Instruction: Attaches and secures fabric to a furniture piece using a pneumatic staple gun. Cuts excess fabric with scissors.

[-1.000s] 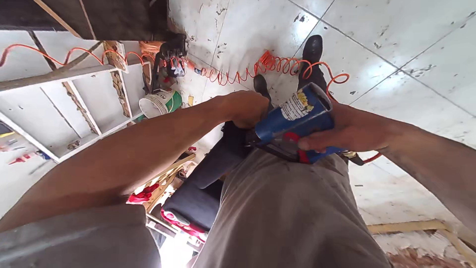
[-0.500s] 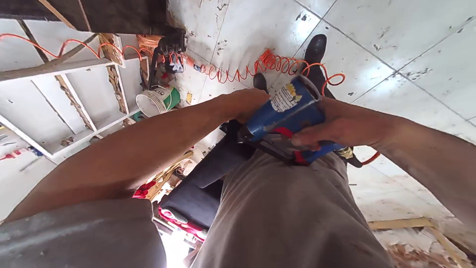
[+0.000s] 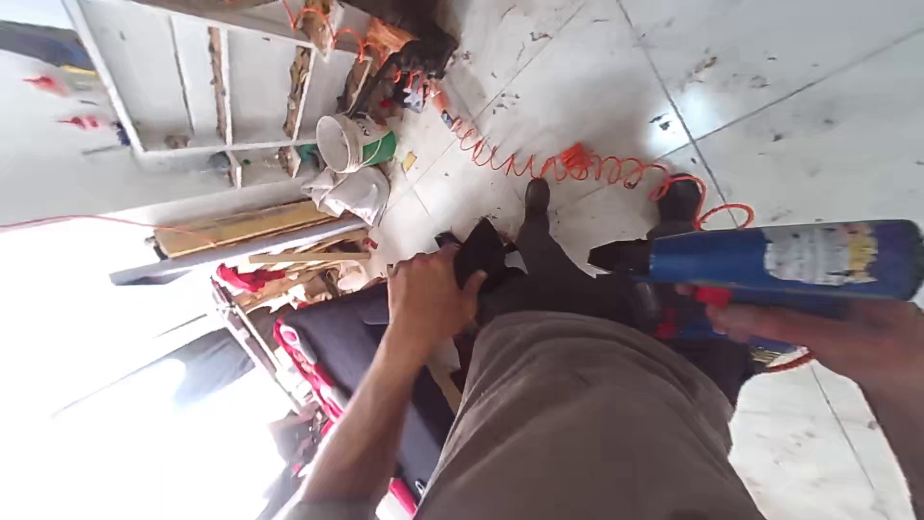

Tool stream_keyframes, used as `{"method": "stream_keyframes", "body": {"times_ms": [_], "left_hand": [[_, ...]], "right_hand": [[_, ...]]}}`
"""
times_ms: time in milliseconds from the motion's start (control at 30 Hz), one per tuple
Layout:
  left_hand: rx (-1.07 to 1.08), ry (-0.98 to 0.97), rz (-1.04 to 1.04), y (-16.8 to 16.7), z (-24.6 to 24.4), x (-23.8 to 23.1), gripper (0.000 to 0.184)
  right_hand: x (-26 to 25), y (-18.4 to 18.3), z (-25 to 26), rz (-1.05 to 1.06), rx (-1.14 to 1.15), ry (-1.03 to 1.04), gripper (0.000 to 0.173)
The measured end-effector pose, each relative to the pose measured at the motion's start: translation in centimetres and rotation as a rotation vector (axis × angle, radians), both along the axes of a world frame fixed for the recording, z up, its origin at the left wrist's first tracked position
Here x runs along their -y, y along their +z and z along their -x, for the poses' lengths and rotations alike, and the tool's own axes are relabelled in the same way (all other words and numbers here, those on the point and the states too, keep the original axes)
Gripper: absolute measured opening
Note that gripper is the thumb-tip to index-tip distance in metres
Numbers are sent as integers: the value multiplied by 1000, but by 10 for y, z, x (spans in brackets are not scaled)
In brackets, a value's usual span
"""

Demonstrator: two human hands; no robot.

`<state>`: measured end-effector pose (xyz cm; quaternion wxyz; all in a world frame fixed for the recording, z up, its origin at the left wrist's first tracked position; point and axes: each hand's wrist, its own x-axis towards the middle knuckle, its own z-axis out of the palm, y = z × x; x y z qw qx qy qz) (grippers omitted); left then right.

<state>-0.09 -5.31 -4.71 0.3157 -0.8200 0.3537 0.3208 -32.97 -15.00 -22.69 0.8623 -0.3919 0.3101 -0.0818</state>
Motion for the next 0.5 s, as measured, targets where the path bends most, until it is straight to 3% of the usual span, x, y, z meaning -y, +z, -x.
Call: {"method": "stream_keyframes", "body": {"times_ms": [100, 233, 367, 500], "left_hand": [[279, -189, 388, -31, 33, -26, 23], [452, -368, 789, -62, 51, -58, 21], [405, -511, 965, -74, 42, -78, 30], [236, -718, 938, -68, 26, -93, 29]], "right_hand": [[5, -7, -10, -19, -101, 101, 44], [-6, -22, -12, 5, -80, 130, 46], [-23, -35, -26, -61, -115, 130, 55], [-27, -38, -65, -65, 34, 111, 43]]}}
